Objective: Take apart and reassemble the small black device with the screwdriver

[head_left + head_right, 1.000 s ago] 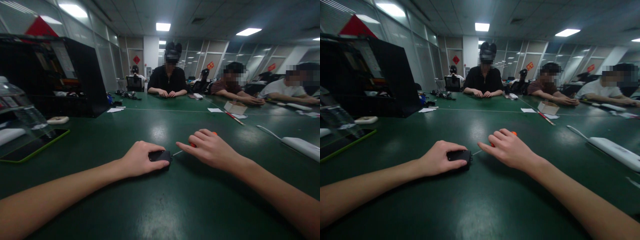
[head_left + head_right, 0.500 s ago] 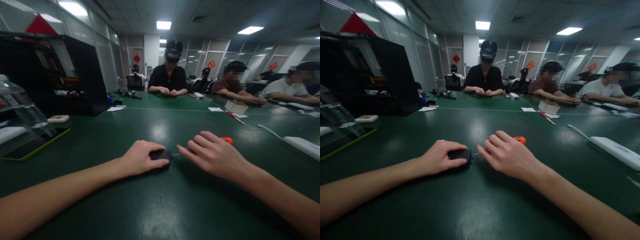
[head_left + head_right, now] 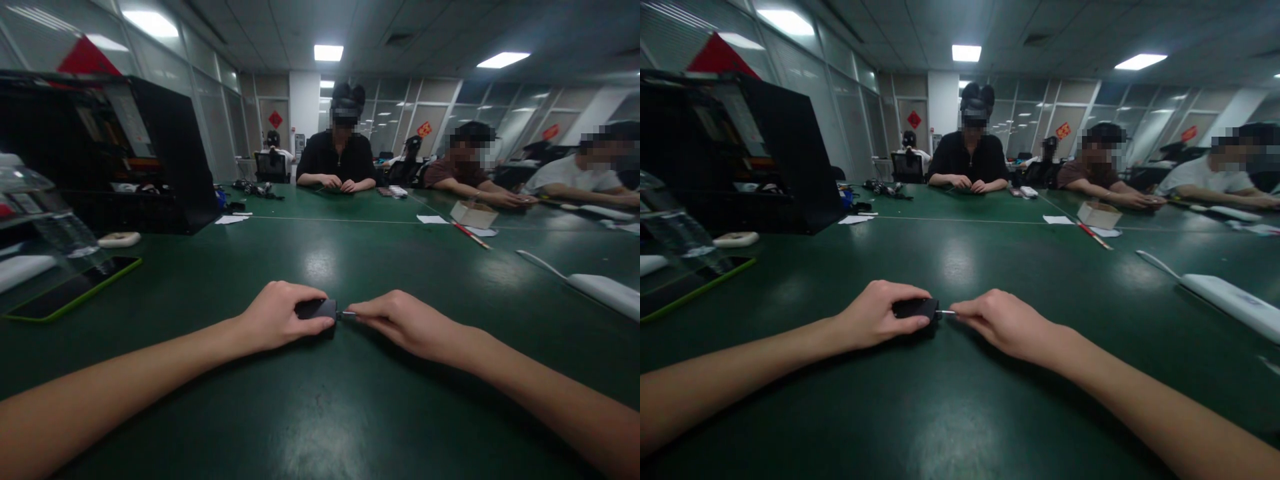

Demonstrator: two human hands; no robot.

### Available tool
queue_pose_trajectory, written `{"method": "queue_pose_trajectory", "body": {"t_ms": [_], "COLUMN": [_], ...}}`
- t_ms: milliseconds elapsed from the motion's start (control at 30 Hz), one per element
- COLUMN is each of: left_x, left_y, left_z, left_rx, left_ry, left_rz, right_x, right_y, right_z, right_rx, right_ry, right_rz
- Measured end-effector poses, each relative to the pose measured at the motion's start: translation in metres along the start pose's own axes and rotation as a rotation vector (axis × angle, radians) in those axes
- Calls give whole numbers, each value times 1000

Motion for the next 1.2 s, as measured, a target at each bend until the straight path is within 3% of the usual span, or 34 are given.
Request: {"method": "queue_pose_trajectory", "body": {"t_ms": [67, 133, 233, 300, 433, 667, 867, 1200], "left_x": [0, 0, 0, 1, 1, 0, 0, 1], "left_y": [0, 0, 1, 2, 2, 0, 2, 1], "left_z": [0, 1, 1, 0, 1, 3, 2, 1], "left_rx": [9, 12, 16, 20, 13, -1, 4, 45], "left_ry": [0, -4, -3, 6, 19, 27, 25, 60], "left_rz": [-4, -5, -13, -16, -16, -11, -24, 0], "right_x": [0, -2, -6, -7, -5, -10, -5, -9], "right_y": [0, -3, -6, -5, 0, -6, 3, -1], "right_z": [-1, 2, 17, 27, 33, 18, 25, 9], "right_rx": [-133, -432, -811, -899, -880, -877, -903, -739], "right_ry": [19, 32, -55, -112, -126, -145, -138, -120], "right_rz": [-21, -90, -252, -332, -335, -331, -346, -192]}}
Point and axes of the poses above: each hand's wrist, its own x-axis towards the middle knuckle, its own y-axis out of the palm, z = x × y, the point moved 2 cm from there along x, towards the middle knuckle, and after that the axes turned 13 degrees about -x, right-handed, at the moved point
